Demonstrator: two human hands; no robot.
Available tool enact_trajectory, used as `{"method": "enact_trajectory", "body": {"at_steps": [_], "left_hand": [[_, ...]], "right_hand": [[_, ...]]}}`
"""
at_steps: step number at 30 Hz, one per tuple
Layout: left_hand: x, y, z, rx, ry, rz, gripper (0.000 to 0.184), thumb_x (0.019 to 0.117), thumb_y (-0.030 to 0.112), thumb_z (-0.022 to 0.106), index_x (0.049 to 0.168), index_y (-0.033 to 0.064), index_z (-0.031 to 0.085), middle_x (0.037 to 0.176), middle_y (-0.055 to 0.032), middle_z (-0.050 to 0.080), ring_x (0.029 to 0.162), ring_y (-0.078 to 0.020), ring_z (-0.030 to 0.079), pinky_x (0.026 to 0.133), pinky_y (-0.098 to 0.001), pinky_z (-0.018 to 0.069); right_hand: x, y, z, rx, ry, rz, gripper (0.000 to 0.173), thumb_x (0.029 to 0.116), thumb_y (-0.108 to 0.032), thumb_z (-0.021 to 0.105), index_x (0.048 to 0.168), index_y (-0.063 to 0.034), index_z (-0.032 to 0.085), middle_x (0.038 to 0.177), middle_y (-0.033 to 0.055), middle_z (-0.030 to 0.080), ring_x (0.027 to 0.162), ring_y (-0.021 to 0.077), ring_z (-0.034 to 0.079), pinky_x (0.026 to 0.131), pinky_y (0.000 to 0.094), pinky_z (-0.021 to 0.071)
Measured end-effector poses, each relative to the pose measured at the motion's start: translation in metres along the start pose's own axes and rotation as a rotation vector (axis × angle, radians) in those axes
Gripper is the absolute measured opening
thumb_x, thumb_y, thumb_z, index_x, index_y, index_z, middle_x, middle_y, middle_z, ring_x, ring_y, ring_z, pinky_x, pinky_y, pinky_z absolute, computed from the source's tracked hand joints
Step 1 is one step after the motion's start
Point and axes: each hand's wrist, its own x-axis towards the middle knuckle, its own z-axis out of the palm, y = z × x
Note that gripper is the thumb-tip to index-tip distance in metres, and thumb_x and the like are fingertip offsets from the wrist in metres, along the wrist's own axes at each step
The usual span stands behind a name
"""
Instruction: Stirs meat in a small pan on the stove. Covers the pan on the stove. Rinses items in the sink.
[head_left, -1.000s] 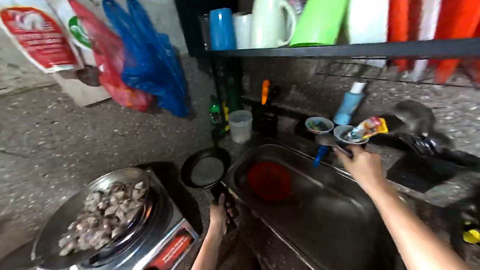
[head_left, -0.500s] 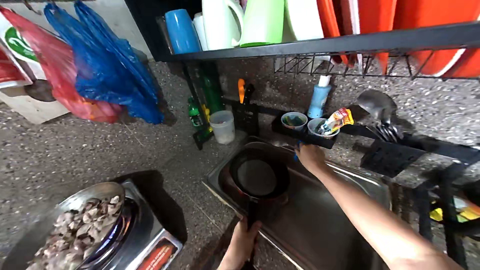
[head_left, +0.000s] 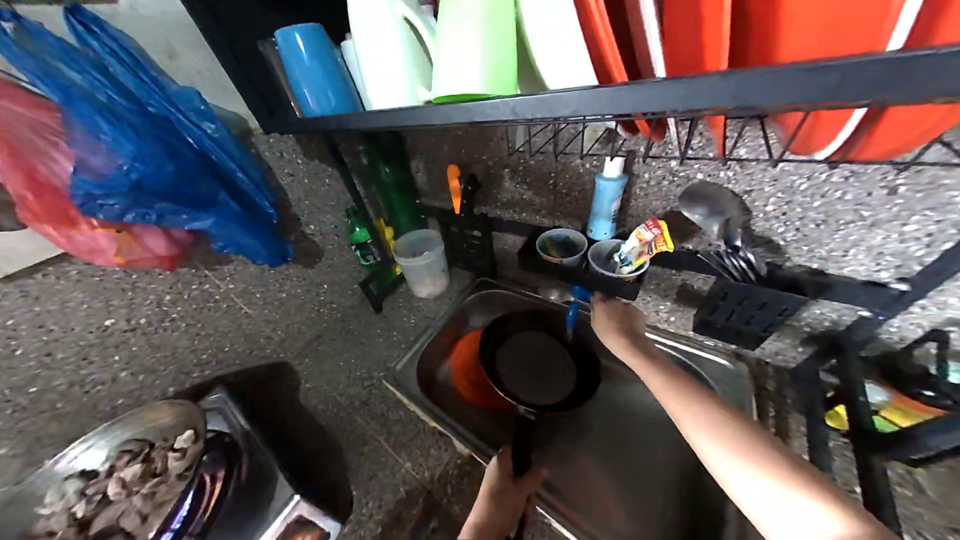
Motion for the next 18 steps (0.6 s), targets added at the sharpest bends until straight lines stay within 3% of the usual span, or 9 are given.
{"method": "enact_trajectory", "body": {"at_steps": [10,18], "left_hand": [[0.003,-0.015,0.005,-0.015,-0.052,0.007,0.031,0.0975,0.012,0.066,0.121,-0.0006,0.052,0.068,-0.0008,0.055,0.048,-0.0081,0.052,0.05,-0.0242,0.0494],[0.003,-0.024,0.009,-0.034,-0.097,0.037,0.03,0.0987,0.017,0.066,0.119,0.0006,0.053,0.067,0.001,0.053,0.048,-0.0069,0.051,0.05,-0.0233,0.0491]], "right_hand": [[0.001,-0.003,0.002,-0.01,-0.012,0.024,0.033,0.1092,-0.017,0.043,0.129,0.0039,0.059,0.116,0.0309,0.068,0.106,0.051,0.067,0.079,0.0643,0.0543],[-0.001,-0.005,-0.001,-0.016,-0.006,0.013,0.032,0.109,-0.018,0.045,0.125,0.0048,0.061,0.114,0.0306,0.068,0.105,0.0515,0.068,0.078,0.065,0.0544]]}}
